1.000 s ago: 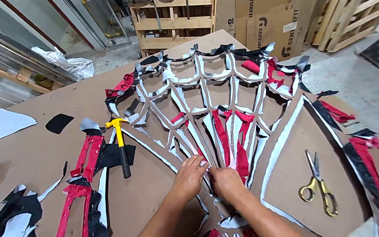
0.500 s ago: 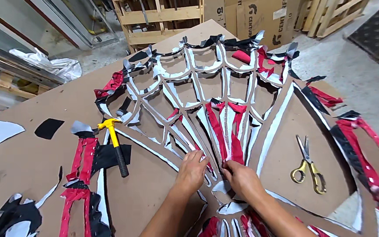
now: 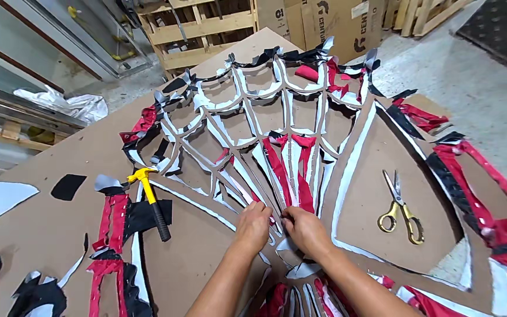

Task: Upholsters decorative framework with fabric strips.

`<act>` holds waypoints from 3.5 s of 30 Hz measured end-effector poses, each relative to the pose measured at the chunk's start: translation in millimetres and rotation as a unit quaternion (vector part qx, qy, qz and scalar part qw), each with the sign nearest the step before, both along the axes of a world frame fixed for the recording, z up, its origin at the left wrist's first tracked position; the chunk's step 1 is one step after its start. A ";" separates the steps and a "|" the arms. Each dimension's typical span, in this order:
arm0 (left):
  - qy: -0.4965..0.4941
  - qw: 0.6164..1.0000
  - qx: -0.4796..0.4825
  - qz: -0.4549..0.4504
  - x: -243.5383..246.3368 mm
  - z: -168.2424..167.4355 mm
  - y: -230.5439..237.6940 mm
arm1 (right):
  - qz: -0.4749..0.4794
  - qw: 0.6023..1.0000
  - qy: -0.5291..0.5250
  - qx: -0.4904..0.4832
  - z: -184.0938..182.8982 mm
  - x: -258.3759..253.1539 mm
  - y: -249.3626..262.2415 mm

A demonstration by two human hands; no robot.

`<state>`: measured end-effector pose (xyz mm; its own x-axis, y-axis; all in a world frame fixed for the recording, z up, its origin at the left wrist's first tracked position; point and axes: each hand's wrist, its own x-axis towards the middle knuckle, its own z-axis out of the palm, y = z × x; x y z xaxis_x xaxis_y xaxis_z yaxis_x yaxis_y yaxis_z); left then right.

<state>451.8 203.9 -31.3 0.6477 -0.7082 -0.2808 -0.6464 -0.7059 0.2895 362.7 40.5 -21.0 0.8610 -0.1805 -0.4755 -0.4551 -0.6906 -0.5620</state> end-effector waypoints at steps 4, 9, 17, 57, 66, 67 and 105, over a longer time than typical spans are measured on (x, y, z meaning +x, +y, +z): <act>0.036 0.998 -0.053 0.008 -14.1 -6.4 12.7 | -0.001 1.000 -0.012 0.016 -1.5 -6.7 -7.5; 0.041 0.996 -0.069 0.042 -12.6 -4.2 13.7 | 0.008 0.999 -0.038 0.019 -5.0 -15.1 -3.2; -0.125 0.987 -0.100 -0.023 -12.7 -14.8 15.8 | -0.019 0.997 -0.071 0.013 15.0 19.5 -4.6; -0.111 0.904 -0.193 0.364 3.7 19.5 60.5 | 0.009 0.997 0.040 0.066 7.1 157.5 17.1; 0.174 0.769 -0.134 0.600 173.5 10.5 44.5 | -0.124 0.960 -0.029 0.248 -36.5 242.4 28.6; 0.208 0.745 -0.165 0.612 175.6 5.8 43.7 | -0.125 0.955 -0.028 0.267 -40.8 249.6 29.2; 0.329 0.684 -0.238 0.606 186.0 -11.0 49.5 | -0.217 0.926 -0.053 0.304 -66.0 265.6 40.6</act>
<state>637.8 253.4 -42.4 0.6843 0.1236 -0.7186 0.7108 -0.3332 0.6195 628.2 81.1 -87.0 0.8182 -0.2474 -0.5190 -0.5351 0.0026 -0.8448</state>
